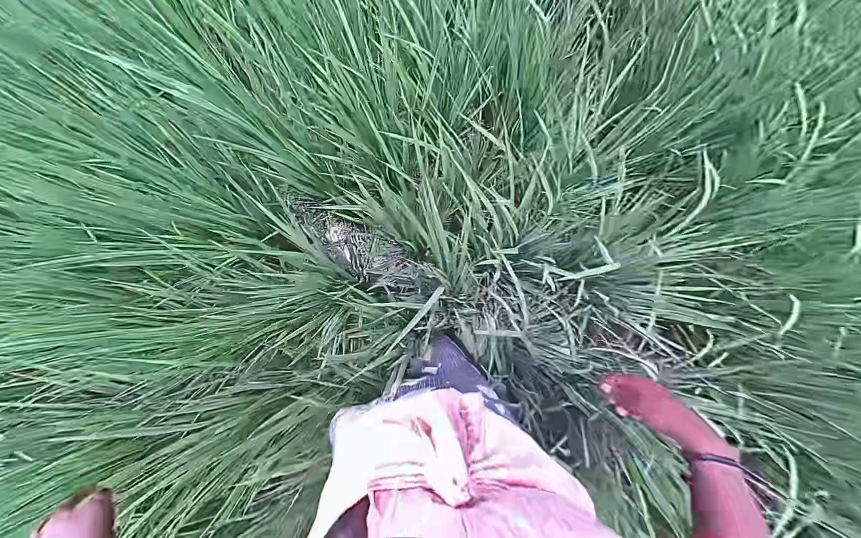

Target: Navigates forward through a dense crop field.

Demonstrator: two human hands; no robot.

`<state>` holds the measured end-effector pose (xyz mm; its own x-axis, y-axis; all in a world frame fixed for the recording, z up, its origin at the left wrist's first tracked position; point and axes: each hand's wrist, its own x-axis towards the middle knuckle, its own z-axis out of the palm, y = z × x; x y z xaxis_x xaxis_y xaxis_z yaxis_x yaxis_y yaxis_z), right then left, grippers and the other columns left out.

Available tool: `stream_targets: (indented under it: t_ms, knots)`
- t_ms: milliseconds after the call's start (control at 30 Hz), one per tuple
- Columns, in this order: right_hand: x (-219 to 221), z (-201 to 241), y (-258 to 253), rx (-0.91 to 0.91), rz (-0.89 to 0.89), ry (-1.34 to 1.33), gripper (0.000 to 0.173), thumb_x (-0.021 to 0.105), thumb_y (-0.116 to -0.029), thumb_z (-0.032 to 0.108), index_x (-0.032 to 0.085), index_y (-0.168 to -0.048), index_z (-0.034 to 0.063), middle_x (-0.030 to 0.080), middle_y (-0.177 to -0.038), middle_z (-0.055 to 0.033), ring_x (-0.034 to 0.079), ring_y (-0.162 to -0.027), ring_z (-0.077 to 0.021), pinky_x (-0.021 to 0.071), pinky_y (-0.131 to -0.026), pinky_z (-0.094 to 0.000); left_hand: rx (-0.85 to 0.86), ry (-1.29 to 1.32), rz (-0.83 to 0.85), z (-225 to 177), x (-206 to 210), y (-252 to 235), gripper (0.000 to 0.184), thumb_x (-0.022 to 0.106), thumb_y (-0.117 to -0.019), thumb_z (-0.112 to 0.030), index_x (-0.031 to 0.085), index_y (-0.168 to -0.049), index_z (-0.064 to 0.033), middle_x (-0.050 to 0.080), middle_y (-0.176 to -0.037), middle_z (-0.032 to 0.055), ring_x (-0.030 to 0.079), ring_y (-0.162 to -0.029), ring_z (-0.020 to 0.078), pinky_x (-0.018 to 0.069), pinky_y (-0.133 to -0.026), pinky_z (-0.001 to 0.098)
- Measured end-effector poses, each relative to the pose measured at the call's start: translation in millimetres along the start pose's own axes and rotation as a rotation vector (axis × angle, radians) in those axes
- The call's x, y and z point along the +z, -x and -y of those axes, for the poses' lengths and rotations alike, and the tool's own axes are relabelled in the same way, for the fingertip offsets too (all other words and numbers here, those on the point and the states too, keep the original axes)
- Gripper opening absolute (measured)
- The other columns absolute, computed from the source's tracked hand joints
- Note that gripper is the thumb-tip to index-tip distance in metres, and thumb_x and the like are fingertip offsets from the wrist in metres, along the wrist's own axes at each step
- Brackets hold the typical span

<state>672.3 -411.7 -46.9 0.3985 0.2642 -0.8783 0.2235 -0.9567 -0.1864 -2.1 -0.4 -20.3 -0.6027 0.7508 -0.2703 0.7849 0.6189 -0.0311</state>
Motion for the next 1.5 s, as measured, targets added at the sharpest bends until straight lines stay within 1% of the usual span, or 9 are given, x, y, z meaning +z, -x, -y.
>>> stream_targets:
  t_ms: [133, 267, 400, 633, 800, 967, 1233, 1367, 1500]
  knots:
    - [-62, 35, -38, 0.004, 0.024, 0.123, 0.022, 0.051, -0.1055, 0.008, 0.066, -0.115, -0.0056, 0.067, -0.085, -0.0156, 0.063, -0.072, -0.0217, 0.0518, -0.075, -0.0436, 0.074, 0.247, -0.03, -60, 18, 18, 0.04, 0.06, -0.0995, -0.013, 0.059, -0.134, 0.0077, 0.037, -0.153, 0.0386, 0.032, -0.145, 0.0536, 0.0282, -0.116, 0.066]
    - [-114, 74, -74, -0.102, 0.049, 0.297, 0.021, 0.055, -0.1021, 0.003, 0.068, -0.114, -0.0071, 0.069, -0.093, -0.024, 0.065, -0.082, -0.0335, 0.0503, -0.082, -0.0531, 0.029, 0.311, 0.004, -107, 25, 56, 0.039, 0.061, -0.0973, -0.01, 0.06, -0.134, 0.0052, 0.02, -0.163, 0.034, 0.023, -0.15, 0.0495, 0.0273, -0.118, 0.0608]
    - [-153, 134, -109, -0.212, -0.041, 0.432, 0.03, 0.052, -0.1067, 0.012, 0.064, -0.126, -0.0082, 0.067, -0.113, -0.0332, 0.064, -0.107, -0.0486, 0.0439, -0.097, -0.0662, -0.184, 0.252, -0.064, -73, 56, 88, 0.049, 0.06, -0.0992, -0.021, 0.055, -0.143, 0.0007, 0.016, -0.164, 0.0338, 0.017, -0.152, 0.0521, 0.0256, -0.115, 0.0693]
    - [-195, 261, -140, -0.402, -0.005, 0.52, 0.037, 0.05, -0.1084, 0.015, 0.055, -0.14, -0.003, 0.064, -0.125, -0.0317, 0.062, -0.117, -0.0462, 0.043, -0.103, -0.0624, -0.624, 0.451, -0.209, -27, 92, 152, 0.064, 0.062, -0.0964, -0.018, 0.038, -0.151, 0.0073, 0.016, -0.161, 0.0395, 0.017, -0.151, 0.0532, 0.0248, -0.12, 0.0616]
    - [-228, 353, -155, -0.492, -0.271, 0.491, 0.037, 0.051, -0.108, 0.016, 0.056, -0.139, -0.0036, 0.063, -0.122, -0.0349, 0.062, -0.113, -0.0511, 0.0435, -0.097, -0.0683, -0.799, 0.45, -0.263, -3, 109, 145, 0.069, 0.057, -0.0979, -0.02, 0.031, -0.153, 0.0118, 0.018, -0.161, 0.0391, 0.021, -0.151, 0.0514, 0.0288, -0.119, 0.0591]
    - [-154, 506, -151, -0.644, -0.251, 0.644, 0.039, 0.047, -0.109, 0.017, 0.053, -0.143, -0.0019, 0.061, -0.129, -0.0343, 0.059, -0.12, -0.0516, 0.041, -0.102, -0.0687, -0.877, 0.473, -0.137, -16, 115, 98, 0.075, 0.059, -0.0994, -0.022, 0.023, -0.155, 0.0124, 0.011, -0.16, 0.0422, 0.018, -0.15, 0.0558, 0.0287, -0.118, 0.0625]
    - [97, 662, -113, -0.868, 0.556, 0.903, 0.041, 0.045, -0.1093, 0.018, 0.052, -0.146, 0.0017, 0.061, -0.134, -0.026, 0.059, -0.125, -0.0385, 0.0412, -0.109, -0.0552, -0.926, 0.408, -0.118, -18, 112, 10, 0.074, 0.06, -0.0959, -0.019, 0.027, -0.156, 0.0085, 0.011, -0.163, 0.0374, 0.019, -0.151, 0.0524, 0.0318, -0.117, 0.0622]
    - [94, 653, -152, -0.667, 0.434, 0.832, 0.04, 0.046, -0.1086, 0.014, 0.052, -0.145, -0.0025, 0.058, -0.139, -0.0279, 0.057, -0.13, -0.0395, 0.0391, -0.113, -0.0539, -0.942, 0.396, -0.112, -14, 101, -36, 0.078, 0.062, -0.0962, -0.024, 0.026, -0.156, 0.0093, 0.014, -0.162, 0.0377, 0.024, -0.149, 0.0521, 0.0349, -0.115, 0.06]
    - [12, 595, -206, -0.353, 0.161, 0.832, 0.038, 0.047, -0.1085, 0.015, 0.054, -0.141, -0.0021, 0.062, -0.132, -0.0285, 0.061, -0.122, -0.0424, 0.0433, -0.106, -0.0586, -0.9, 0.436, -0.15, -24, 105, -75, 0.078, 0.062, -0.0967, -0.025, 0.025, -0.157, 0.0082, 0.011, -0.164, 0.0357, 0.019, -0.152, 0.0504, 0.0318, -0.118, 0.057]
